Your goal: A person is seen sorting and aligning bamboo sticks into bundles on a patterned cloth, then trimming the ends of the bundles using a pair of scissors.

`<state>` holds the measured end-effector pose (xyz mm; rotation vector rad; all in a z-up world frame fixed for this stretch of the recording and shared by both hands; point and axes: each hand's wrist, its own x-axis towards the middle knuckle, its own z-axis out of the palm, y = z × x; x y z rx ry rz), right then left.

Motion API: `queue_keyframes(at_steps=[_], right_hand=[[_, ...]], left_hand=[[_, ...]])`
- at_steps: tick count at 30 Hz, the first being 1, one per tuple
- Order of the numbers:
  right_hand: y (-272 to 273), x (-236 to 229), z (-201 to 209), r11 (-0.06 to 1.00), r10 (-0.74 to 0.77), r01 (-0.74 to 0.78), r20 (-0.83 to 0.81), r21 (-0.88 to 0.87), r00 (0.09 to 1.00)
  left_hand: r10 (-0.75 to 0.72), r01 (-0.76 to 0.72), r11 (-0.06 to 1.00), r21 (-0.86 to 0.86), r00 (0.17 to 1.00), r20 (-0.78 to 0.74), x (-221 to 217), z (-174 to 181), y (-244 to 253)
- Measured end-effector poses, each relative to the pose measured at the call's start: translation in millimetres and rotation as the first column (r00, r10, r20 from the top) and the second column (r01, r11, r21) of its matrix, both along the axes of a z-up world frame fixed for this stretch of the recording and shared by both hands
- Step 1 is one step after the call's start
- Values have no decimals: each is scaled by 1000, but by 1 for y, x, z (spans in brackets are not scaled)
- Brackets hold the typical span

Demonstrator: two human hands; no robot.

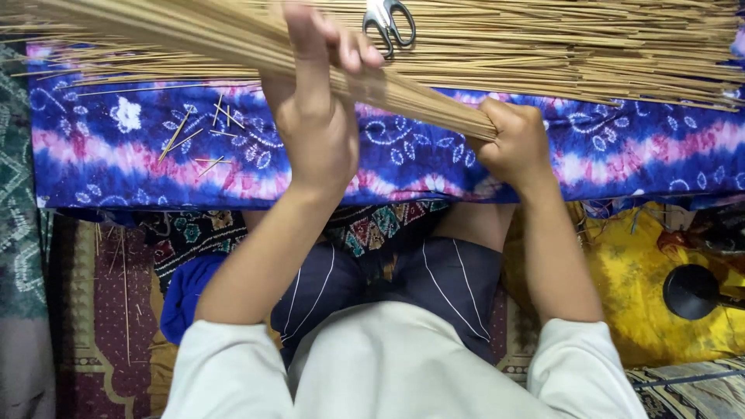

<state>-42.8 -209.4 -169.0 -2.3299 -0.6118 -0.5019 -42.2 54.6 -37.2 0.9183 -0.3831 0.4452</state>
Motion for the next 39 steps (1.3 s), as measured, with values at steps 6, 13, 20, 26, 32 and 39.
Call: queue_keyframes(at_steps=[6, 13, 20, 26, 32, 39], right_hand=[[-74, -21, -31, 895, -106, 87, -18, -438, 994], [-104, -40, -42, 797, -156, 112, -24, -594, 987], [-121, -40, -35, 768, -173, 148, 22, -623, 985], [-54, -25, -21, 798, -58, 64, 30, -599, 998], [-14, -2, -11, 781, 62, 1, 79, -624, 995], [0, 5, -22, 856, 127, -78, 62, -512, 990]], left_hand=[[52, 220, 754, 619, 919, -391, -72, -111, 27], [21, -440, -116, 891, 895, 445, -52, -105, 22], [-174, -572, -354, 740, 817, 549, -6, -126, 37], [-211, -482, -309, 820, 875, 435, 4, -147, 13], [-256, -244, -87, 966, 942, 215, 15, -123, 26], [-216, -524, -178, 833, 846, 487, 25, -153, 34]])
